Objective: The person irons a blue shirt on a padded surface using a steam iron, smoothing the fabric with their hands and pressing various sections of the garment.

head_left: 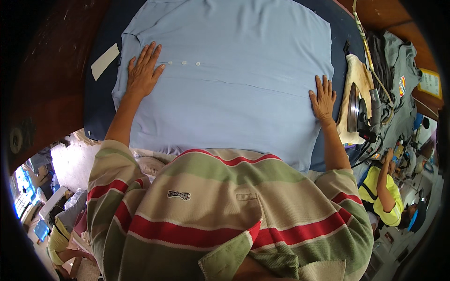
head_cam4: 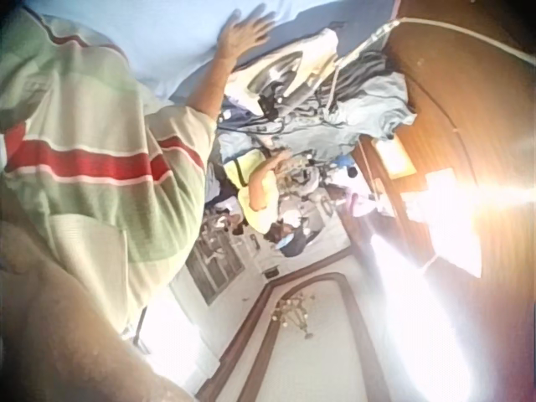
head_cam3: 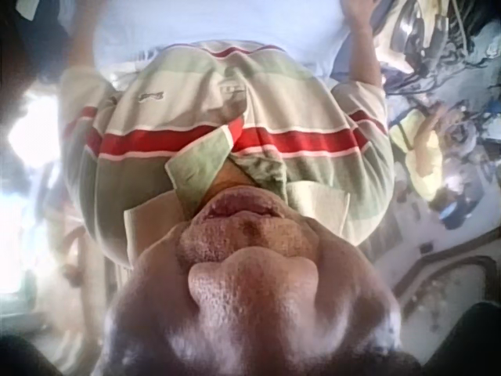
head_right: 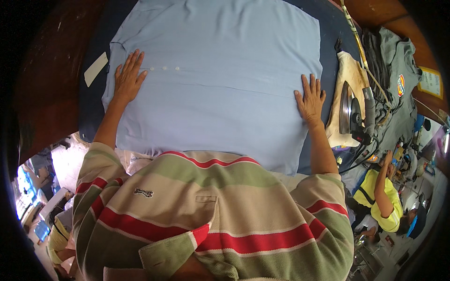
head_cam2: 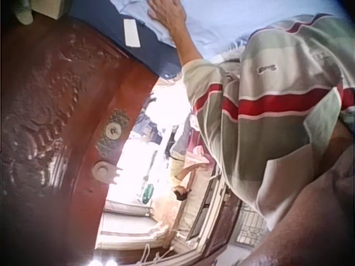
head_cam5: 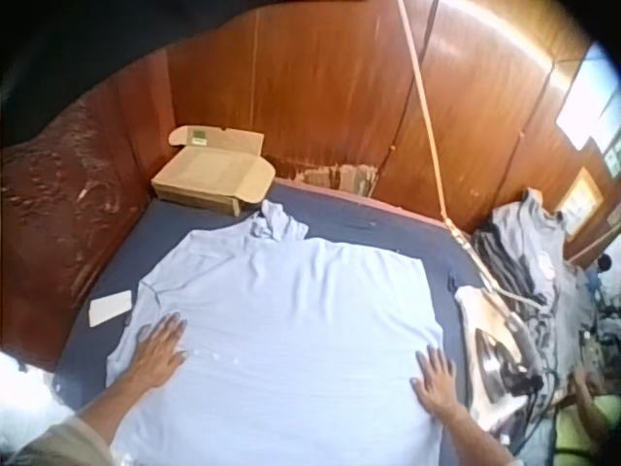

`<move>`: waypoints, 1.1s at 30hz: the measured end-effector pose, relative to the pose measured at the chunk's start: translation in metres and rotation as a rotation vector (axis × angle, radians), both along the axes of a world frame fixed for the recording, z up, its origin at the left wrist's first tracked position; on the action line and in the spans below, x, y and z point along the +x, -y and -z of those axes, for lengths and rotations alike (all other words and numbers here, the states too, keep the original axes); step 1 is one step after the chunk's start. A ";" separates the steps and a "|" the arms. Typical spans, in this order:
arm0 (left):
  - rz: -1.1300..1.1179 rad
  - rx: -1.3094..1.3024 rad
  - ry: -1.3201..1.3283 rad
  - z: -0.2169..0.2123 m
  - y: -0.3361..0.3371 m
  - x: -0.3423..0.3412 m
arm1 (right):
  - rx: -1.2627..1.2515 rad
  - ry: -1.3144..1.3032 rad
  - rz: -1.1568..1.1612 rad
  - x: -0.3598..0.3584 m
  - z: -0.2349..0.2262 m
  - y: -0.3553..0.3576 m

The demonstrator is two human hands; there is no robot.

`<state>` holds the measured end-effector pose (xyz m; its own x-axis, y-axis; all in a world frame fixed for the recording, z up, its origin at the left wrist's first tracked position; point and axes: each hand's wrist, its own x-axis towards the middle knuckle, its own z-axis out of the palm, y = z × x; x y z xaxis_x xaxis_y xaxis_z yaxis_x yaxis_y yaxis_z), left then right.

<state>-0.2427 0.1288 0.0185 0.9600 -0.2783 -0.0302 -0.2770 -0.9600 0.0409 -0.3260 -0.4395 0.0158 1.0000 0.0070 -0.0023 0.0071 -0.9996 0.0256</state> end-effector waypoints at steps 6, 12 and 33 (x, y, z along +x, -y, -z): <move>0.032 -0.020 0.110 0.002 0.003 -0.002 | -0.036 0.082 -0.044 0.009 -0.010 -0.030; 0.392 -0.336 0.156 -0.032 0.074 -0.020 | 0.703 0.098 -0.509 0.032 -0.038 -0.199; 0.310 -0.639 -0.136 -0.031 0.109 -0.008 | 0.684 -0.088 -0.291 0.065 -0.032 -0.259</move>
<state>-0.2510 0.0197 0.0500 0.8336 -0.5400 0.1161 -0.4850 -0.6152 0.6216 -0.2608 -0.1808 0.0476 0.9538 0.2998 0.0181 0.2472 -0.7496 -0.6140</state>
